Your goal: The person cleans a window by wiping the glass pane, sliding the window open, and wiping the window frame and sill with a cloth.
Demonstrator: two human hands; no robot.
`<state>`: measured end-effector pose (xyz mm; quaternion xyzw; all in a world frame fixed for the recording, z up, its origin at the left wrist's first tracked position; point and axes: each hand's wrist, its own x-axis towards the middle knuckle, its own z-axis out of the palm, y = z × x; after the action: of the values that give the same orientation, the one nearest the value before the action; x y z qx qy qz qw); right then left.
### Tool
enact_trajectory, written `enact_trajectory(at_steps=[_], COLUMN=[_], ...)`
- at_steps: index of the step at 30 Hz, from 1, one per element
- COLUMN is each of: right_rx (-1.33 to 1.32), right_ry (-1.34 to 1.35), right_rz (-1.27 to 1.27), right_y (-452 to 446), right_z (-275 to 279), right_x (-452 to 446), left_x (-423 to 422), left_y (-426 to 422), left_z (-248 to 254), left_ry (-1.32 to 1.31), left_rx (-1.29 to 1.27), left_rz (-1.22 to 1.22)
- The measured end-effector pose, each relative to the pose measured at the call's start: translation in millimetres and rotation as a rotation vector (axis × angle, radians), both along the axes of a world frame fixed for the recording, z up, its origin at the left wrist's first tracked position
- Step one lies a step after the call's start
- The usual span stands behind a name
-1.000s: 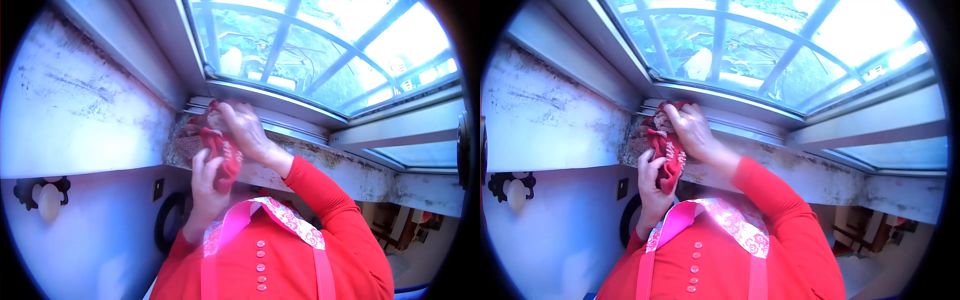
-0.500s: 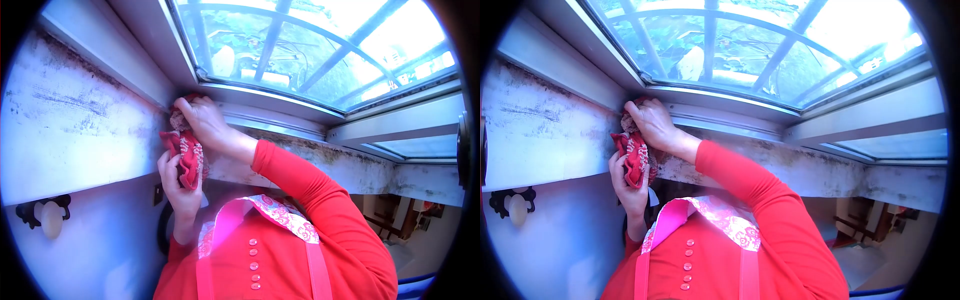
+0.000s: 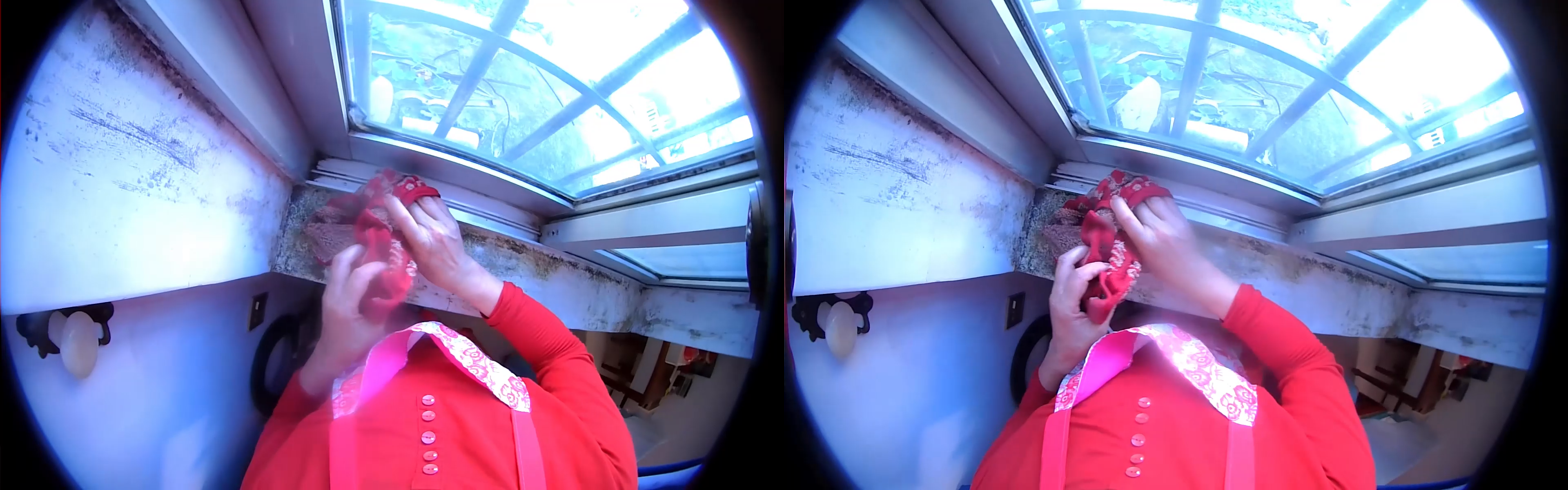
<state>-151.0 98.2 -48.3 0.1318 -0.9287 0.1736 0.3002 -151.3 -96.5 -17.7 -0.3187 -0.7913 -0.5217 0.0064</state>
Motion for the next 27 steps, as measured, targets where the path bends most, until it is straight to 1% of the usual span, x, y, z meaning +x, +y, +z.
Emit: enact_trajectory(at_steps=[2,4,6,8,10,12,13,16,17,18,19,20,22,24,26,27], right_rx=[-0.039,-0.069,-0.095,-0.121,-0.161,-0.136,-0.14,-0.114,-0.084,-0.083,-0.024,-0.102,-0.056,-0.019,-0.076,-0.118], right_ry=[-0.015,-0.031,0.043,0.098,0.122,0.116,0.12,0.103,0.014,0.005,0.007,0.052,-0.011,0.058,0.107,0.048], right_rz=[-0.025,-0.065,-0.085,-0.093,-0.079,-0.175,-0.172,-0.064,-0.017,0.008,-0.034,0.012,-0.031,-0.099,-0.087,-0.082], right_y=[-12,-21,-36,-53,-71,-83,-82,-66,-58,-50,-41,-28,-15,-23,-36,-46], right_z=[-7,-11,-10,-13,-26,-22,-23,-18,-15,-19,-22,-11,-10,-11,-17,-23], right_x=[-14,-32,-47,-62,-83,-92,-92,-84,-75,-70,-60,-46,-28,-35,-51,-59], left_x=[-5,-10,-17,-23,-33,-39,-41,-35,-28,-20,-13,-7,1,3,-3,-8], left_y=[-10,-21,-35,-45,-55,-60,-58,-44,-36,-24,-18,-12,-6,-7,-16,-22], left_z=[1,2,-3,-6,-13,-10,-8,2,2,7,7,7,10,3,4,4], left_ry=[-0.037,0.035,0.041,0.005,0.064,-0.029,-0.136,-0.071,-0.006,0.136,0.147,0.174,0.04,0.066,0.044,0.035], left_rx=[0.004,-0.036,-0.085,-0.074,-0.054,-0.077,-0.009,-0.076,-0.089,-0.139,-0.14,-0.141,-0.08,-0.075,-0.079,-0.094], left_rz=[0.036,0.118,0.174,0.232,0.289,0.404,0.414,0.302,0.255,0.244,0.219,0.182,0.055,0.091,0.168,0.207])
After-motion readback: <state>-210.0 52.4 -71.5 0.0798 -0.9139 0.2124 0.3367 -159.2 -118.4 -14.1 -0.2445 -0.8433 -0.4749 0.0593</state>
